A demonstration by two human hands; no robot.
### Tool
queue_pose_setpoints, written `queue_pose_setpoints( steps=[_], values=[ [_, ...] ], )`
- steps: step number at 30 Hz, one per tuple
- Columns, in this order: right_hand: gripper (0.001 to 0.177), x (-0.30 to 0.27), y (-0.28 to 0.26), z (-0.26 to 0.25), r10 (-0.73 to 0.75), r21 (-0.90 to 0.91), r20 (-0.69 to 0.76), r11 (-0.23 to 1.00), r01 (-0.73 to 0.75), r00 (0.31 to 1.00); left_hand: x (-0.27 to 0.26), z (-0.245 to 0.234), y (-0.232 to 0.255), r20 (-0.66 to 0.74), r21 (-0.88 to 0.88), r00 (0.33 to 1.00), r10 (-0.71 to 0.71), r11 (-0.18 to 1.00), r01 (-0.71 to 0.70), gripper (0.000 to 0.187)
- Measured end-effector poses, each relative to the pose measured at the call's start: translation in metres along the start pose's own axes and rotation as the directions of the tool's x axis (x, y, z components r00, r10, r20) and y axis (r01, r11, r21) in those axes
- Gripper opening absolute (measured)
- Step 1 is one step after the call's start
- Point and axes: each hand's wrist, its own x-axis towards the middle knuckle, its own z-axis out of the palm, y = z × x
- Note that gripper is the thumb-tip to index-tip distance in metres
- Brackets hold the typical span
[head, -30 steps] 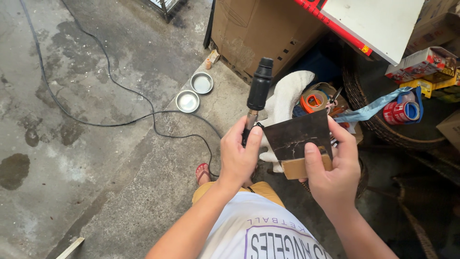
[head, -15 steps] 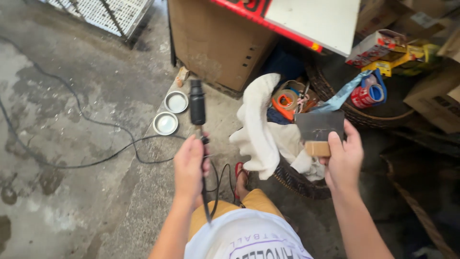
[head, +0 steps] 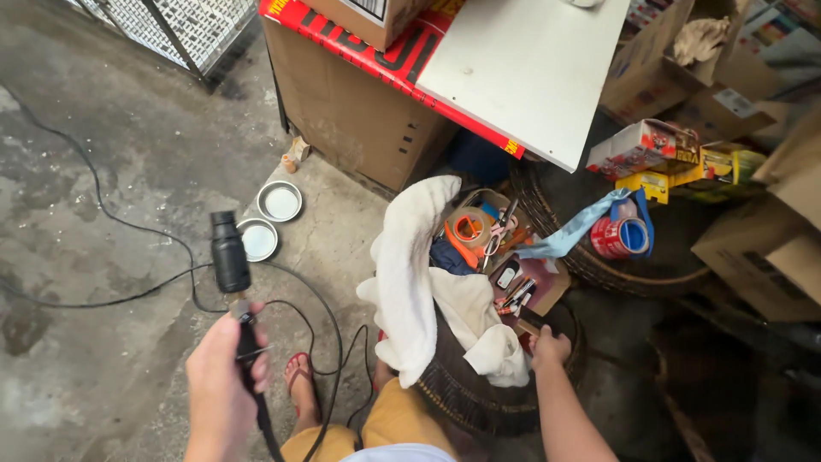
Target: The recorder is repairing a nozzle for a power washer using a utility knife and sandpaper.
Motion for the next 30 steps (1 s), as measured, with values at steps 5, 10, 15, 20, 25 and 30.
queue_pose_setpoints(
  steps=[5, 10, 15, 20, 25, 30],
  values=[
    [0.057, 0.052, 0.031, 0.021, -0.115, -0.298, 0.009, 0.948, 0.113, 0.993, -0.006, -0.018, -0.020, -0.063, -0.022, 0.998, -0.025, 0.999, 0.024, 0.050],
    [0.067, 0.038, 0.002, 0.075, -0.340, -0.879, -0.019, 0.454, 0.146, 0.940, -0.006, -0.030, -0.067, -0.077, -0.079, 0.994, -0.074, 0.995, 0.068, 0.060],
    [0.020, 0.049, 0.018, 0.158, -0.295, -0.387, 0.387, 0.808, 0.444, 0.874, -0.012, 0.010, -0.102, -0.066, 0.000, 0.986, -0.154, 0.988, 0.154, 0.059],
    [0.016, 0.040, 0.020, 0.189, -0.297, -0.428, 0.356, 0.791, 0.437, 0.886, -0.018, 0.068, -0.127, -0.034, 0.122, 0.979, -0.199, 0.972, 0.202, 0.048],
    [0.019, 0.060, 0.032, 0.195, -0.207, -0.286, 0.282, 0.914, 0.288, 0.937, -0.014, 0.086, -0.192, 0.042, 0.170, 0.916, -0.399, 0.906, 0.387, 0.041],
    [0.017, 0.074, 0.028, 0.194, 0.030, -0.154, 0.322, 0.988, 0.021, 0.946, -0.015, 0.115, -0.227, 0.110, 0.366, 0.865, -0.490, 0.829, 0.423, 0.038]
  ],
)
